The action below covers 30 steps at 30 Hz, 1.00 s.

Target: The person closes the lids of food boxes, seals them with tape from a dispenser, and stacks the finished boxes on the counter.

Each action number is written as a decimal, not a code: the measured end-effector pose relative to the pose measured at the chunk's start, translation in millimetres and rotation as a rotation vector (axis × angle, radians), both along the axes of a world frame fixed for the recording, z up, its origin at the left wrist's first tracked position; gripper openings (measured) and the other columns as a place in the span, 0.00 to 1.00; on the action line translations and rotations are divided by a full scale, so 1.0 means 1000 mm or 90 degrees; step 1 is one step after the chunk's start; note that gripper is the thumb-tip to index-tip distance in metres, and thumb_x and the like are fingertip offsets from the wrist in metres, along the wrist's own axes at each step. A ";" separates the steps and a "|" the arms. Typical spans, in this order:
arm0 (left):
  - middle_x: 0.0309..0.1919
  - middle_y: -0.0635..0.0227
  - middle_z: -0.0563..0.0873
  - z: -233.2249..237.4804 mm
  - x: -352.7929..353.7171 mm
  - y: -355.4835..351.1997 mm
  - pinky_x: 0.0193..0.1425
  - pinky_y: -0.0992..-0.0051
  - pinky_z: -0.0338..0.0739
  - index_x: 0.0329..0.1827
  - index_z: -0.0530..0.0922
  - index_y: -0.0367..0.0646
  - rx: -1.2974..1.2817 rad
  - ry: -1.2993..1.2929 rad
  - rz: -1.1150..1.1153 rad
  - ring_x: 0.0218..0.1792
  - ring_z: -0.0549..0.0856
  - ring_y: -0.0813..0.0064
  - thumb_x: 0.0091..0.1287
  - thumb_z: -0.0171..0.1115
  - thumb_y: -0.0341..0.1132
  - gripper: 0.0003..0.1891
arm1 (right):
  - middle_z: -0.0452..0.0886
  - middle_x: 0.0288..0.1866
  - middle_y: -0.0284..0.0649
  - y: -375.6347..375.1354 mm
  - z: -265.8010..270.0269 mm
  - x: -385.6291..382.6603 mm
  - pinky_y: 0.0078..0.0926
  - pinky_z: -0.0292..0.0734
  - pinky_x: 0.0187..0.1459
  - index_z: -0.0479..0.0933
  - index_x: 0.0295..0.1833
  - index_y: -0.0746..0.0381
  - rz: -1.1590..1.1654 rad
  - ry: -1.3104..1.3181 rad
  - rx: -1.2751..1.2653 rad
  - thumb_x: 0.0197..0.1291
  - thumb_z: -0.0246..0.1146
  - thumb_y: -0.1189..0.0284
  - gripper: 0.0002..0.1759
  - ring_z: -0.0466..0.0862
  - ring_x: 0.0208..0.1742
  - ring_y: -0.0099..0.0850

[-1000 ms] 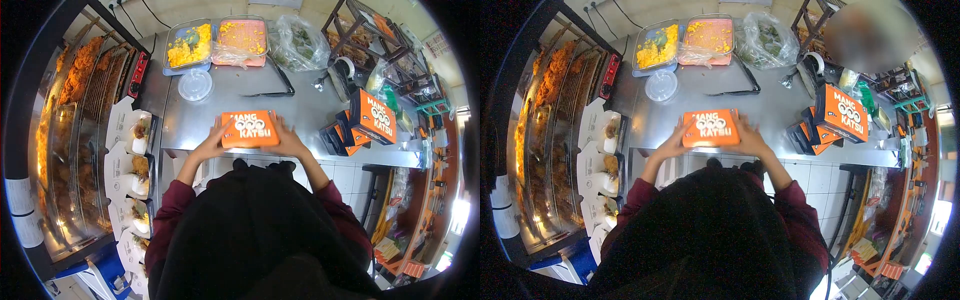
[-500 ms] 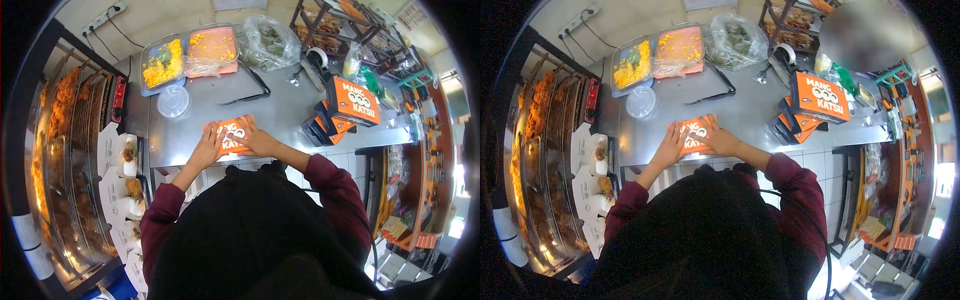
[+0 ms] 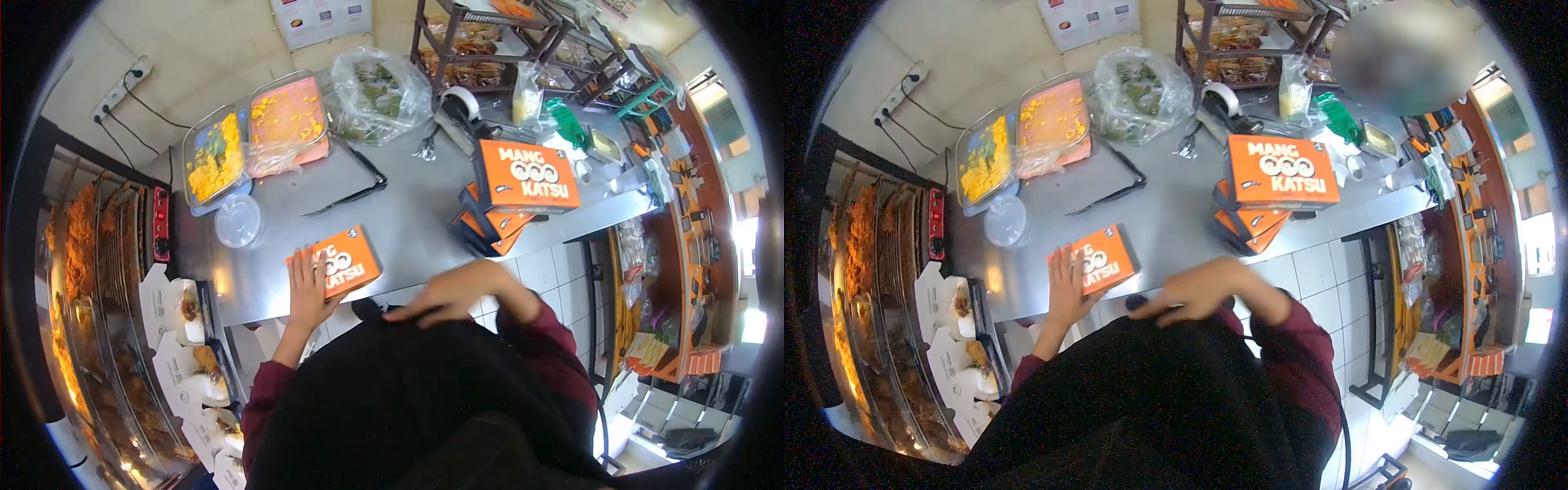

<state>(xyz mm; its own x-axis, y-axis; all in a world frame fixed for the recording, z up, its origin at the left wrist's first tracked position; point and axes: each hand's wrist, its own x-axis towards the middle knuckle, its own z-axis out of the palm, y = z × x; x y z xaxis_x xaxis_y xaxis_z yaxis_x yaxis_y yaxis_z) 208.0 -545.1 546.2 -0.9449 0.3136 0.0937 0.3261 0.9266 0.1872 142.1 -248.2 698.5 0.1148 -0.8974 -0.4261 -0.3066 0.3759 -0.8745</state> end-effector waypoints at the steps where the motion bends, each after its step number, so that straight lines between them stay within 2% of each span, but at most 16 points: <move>1: 0.69 0.39 0.54 0.004 0.000 0.015 0.72 0.40 0.40 0.73 0.55 0.38 0.021 0.010 0.032 0.71 0.49 0.34 0.52 0.64 0.59 0.50 | 0.78 0.54 0.56 0.045 0.027 0.000 0.30 0.77 0.47 0.66 0.67 0.61 -0.103 -0.052 -0.278 0.67 0.56 0.70 0.24 0.83 0.48 0.40; 3: 0.68 0.36 0.54 0.006 -0.002 0.043 0.71 0.39 0.39 0.73 0.54 0.37 -0.002 0.024 0.093 0.70 0.50 0.34 0.53 0.65 0.58 0.51 | 0.85 0.34 0.47 0.154 0.066 -0.009 0.29 0.73 0.28 0.84 0.41 0.67 -0.346 0.044 -0.530 0.54 0.68 0.74 0.10 0.84 0.30 0.31; 4: 0.68 0.35 0.54 0.007 -0.005 0.055 0.71 0.39 0.39 0.73 0.53 0.36 -0.016 0.035 0.124 0.69 0.51 0.34 0.53 0.65 0.58 0.51 | 0.75 0.22 0.39 0.190 0.062 -0.026 0.25 0.63 0.24 0.76 0.29 0.62 -0.521 0.106 -0.725 0.56 0.65 0.69 0.09 0.73 0.21 0.27; 5: 0.68 0.37 0.54 0.003 -0.005 0.068 0.70 0.38 0.37 0.73 0.54 0.37 -0.034 0.027 0.162 0.71 0.49 0.37 0.54 0.63 0.61 0.51 | 0.66 0.11 0.30 0.226 0.058 -0.043 0.21 0.53 0.20 0.69 0.17 0.57 -0.721 0.219 -0.885 0.58 0.62 0.64 0.19 0.63 0.12 0.24; 6: 0.68 0.37 0.55 0.004 -0.007 0.080 0.70 0.38 0.38 0.72 0.54 0.37 -0.020 -0.005 0.170 0.70 0.51 0.38 0.54 0.62 0.62 0.50 | 0.61 0.14 0.30 0.265 0.048 -0.073 0.20 0.53 0.23 0.63 0.20 0.57 -0.719 -0.062 -0.986 0.61 0.55 0.66 0.17 0.62 0.17 0.21; 7: 0.67 0.37 0.56 0.006 -0.014 0.088 0.70 0.38 0.39 0.72 0.55 0.37 -0.005 -0.034 0.179 0.70 0.52 0.39 0.54 0.62 0.63 0.50 | 0.63 0.18 0.29 0.276 0.045 -0.101 0.18 0.53 0.25 0.68 0.27 0.57 -0.990 0.018 -0.907 0.61 0.55 0.65 0.12 0.63 0.22 0.18; 9: 0.66 0.40 0.58 0.018 -0.050 0.104 0.69 0.43 0.47 0.70 0.59 0.38 0.123 -0.076 0.139 0.68 0.56 0.44 0.59 0.60 0.59 0.43 | 0.74 0.29 0.28 0.292 -0.003 -0.174 0.15 0.61 0.30 0.78 0.39 0.57 -1.269 0.338 -0.508 0.60 0.58 0.61 0.11 0.70 0.29 0.17; 11: 0.55 0.52 0.74 0.048 -0.119 0.144 0.62 0.65 0.66 0.64 0.68 0.40 0.426 -0.037 0.080 0.58 0.73 0.54 0.69 0.53 0.40 0.23 | 0.78 0.48 0.32 0.279 -0.036 -0.211 0.23 0.74 0.42 0.75 0.54 0.55 -1.036 0.207 -0.243 0.62 0.57 0.58 0.18 0.79 0.45 0.25; 13: 0.44 0.57 0.80 0.062 -0.185 0.194 0.55 0.67 0.72 0.61 0.72 0.42 0.516 -0.072 -0.013 0.47 0.80 0.58 0.68 0.53 0.39 0.20 | 0.74 0.58 0.35 0.255 -0.080 -0.244 0.40 0.80 0.47 0.72 0.57 0.55 -0.911 0.072 -0.112 0.62 0.57 0.53 0.23 0.73 0.57 0.34; 15: 0.39 0.58 0.83 0.045 -0.243 0.241 0.51 0.64 0.75 0.59 0.75 0.47 0.449 -0.034 -0.177 0.40 0.82 0.58 0.68 0.53 0.39 0.18 | 0.74 0.59 0.39 0.233 -0.103 -0.266 0.42 0.82 0.42 0.77 0.51 0.59 -0.846 -0.042 0.003 0.64 0.57 0.55 0.20 0.71 0.60 0.37; 21: 0.25 0.70 0.84 0.006 -0.291 0.298 0.35 0.68 0.70 0.57 0.79 0.62 0.107 0.129 -0.178 0.27 0.83 0.72 0.61 0.56 0.38 0.20 | 0.71 0.62 0.47 0.228 -0.124 -0.274 0.40 0.83 0.42 0.81 0.43 0.68 -0.844 -0.215 -0.115 0.62 0.61 0.68 0.13 0.80 0.51 0.37; 24: 0.24 0.69 0.84 0.019 -0.285 0.300 0.38 0.69 0.68 0.56 0.80 0.64 0.025 0.117 -0.155 0.25 0.82 0.73 0.60 0.56 0.38 0.20 | 0.68 0.65 0.45 0.242 -0.138 -0.242 0.38 0.82 0.45 0.80 0.43 0.70 -0.818 -0.289 -0.484 0.59 0.64 0.72 0.12 0.80 0.50 0.35; 25: 0.23 0.69 0.84 0.017 -0.286 0.300 0.38 0.69 0.67 0.56 0.80 0.64 0.024 0.124 -0.154 0.24 0.81 0.73 0.60 0.57 0.38 0.19 | 0.66 0.66 0.46 0.243 -0.150 -0.236 0.34 0.81 0.46 0.80 0.41 0.72 -0.830 -0.245 -0.501 0.56 0.66 0.72 0.13 0.80 0.51 0.37; 28: 0.22 0.69 0.84 0.014 -0.287 0.300 0.40 0.69 0.64 0.56 0.80 0.64 -0.005 0.119 -0.155 0.24 0.81 0.73 0.61 0.57 0.38 0.19 | 0.68 0.64 0.48 0.254 -0.189 -0.236 0.35 0.80 0.46 0.82 0.40 0.69 -0.697 0.491 -0.425 0.51 0.69 0.73 0.13 0.79 0.53 0.40; 29: 0.23 0.68 0.84 0.018 -0.287 0.301 0.42 0.69 0.65 0.57 0.79 0.65 -0.026 0.104 -0.151 0.25 0.81 0.72 0.61 0.56 0.38 0.20 | 0.70 0.61 0.48 0.264 -0.208 -0.243 0.36 0.79 0.44 0.83 0.38 0.65 -0.732 0.437 -0.313 0.44 0.71 0.74 0.13 0.78 0.54 0.42; 30: 0.24 0.68 0.84 0.021 -0.286 0.301 0.44 0.69 0.66 0.57 0.79 0.66 -0.046 0.086 -0.143 0.27 0.82 0.72 0.61 0.55 0.38 0.20 | 0.74 0.56 0.48 0.270 -0.189 -0.240 0.36 0.79 0.43 0.83 0.37 0.64 -0.674 0.662 -0.086 0.44 0.69 0.75 0.11 0.79 0.52 0.42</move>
